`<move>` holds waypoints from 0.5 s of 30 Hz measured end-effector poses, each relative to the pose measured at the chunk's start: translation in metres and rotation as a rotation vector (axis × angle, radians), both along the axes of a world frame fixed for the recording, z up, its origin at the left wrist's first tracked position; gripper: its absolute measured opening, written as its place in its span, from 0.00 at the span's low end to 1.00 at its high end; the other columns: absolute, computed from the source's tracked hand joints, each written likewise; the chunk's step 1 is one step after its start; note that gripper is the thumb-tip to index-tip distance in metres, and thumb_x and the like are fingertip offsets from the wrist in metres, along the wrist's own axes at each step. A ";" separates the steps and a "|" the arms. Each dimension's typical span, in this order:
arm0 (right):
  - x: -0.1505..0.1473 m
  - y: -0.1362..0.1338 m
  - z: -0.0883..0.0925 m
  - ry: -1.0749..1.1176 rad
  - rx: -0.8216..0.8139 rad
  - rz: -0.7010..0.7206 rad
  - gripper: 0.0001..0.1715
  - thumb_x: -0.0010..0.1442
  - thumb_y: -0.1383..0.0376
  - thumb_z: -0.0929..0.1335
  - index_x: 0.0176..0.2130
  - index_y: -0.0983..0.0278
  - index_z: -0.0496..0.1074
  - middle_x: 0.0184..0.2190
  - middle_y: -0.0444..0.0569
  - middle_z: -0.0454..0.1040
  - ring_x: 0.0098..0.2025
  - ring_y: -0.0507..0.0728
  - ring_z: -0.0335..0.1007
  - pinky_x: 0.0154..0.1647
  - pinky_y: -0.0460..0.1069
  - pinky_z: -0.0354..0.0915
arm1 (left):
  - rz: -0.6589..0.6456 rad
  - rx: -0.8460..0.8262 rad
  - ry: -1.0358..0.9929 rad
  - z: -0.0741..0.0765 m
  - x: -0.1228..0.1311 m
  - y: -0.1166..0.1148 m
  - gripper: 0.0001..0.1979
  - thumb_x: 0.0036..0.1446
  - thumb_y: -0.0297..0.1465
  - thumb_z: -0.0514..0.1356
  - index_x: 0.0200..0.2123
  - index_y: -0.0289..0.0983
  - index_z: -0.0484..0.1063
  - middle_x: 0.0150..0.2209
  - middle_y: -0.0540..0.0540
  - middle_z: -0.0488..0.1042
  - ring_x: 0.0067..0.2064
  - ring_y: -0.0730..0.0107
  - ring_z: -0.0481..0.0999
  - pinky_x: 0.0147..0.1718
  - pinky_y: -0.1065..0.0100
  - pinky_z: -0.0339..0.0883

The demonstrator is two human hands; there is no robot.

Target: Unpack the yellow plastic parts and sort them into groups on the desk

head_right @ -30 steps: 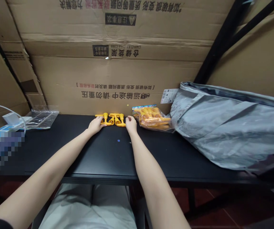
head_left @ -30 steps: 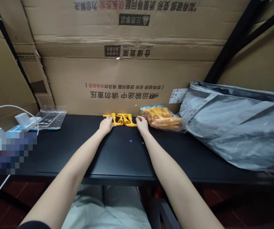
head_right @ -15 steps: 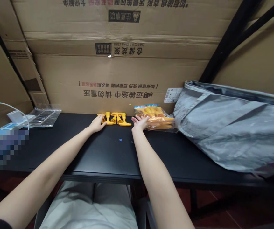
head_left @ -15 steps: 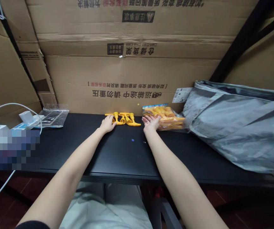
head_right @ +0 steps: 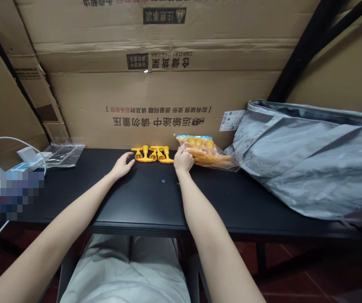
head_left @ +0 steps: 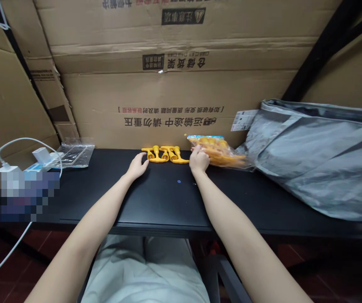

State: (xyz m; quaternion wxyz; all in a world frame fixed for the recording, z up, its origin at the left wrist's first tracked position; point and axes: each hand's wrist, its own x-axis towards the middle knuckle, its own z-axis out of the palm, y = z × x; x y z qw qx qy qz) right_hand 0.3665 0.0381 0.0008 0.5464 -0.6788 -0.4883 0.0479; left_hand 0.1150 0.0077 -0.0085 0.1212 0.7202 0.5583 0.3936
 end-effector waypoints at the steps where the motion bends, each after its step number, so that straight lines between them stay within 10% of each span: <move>1: -0.004 -0.003 0.002 -0.073 -0.024 -0.023 0.32 0.68 0.54 0.53 0.36 0.69 0.76 0.33 0.62 0.78 0.47 0.65 0.75 0.51 0.58 0.66 | 0.017 -0.006 0.000 -0.001 -0.002 0.000 0.19 0.60 0.31 0.55 0.54 0.36 0.67 0.57 0.38 0.70 0.58 0.59 0.69 0.56 0.57 0.63; 9: -0.039 -0.029 0.021 -0.308 -0.073 0.112 0.29 0.67 0.57 0.55 0.39 0.69 0.79 0.37 0.63 0.78 0.46 0.67 0.75 0.50 0.59 0.65 | -0.113 0.003 0.252 -0.005 -0.007 -0.001 0.13 0.61 0.31 0.53 0.43 0.35 0.75 0.47 0.40 0.76 0.51 0.61 0.74 0.55 0.61 0.65; 15: -0.076 -0.049 0.021 -0.372 -0.005 0.331 0.33 0.67 0.54 0.53 0.39 0.68 0.80 0.34 0.61 0.79 0.45 0.66 0.75 0.50 0.57 0.66 | -0.357 0.053 0.301 -0.008 0.007 -0.006 0.21 0.60 0.36 0.55 0.54 0.34 0.69 0.57 0.37 0.70 0.59 0.58 0.68 0.61 0.56 0.58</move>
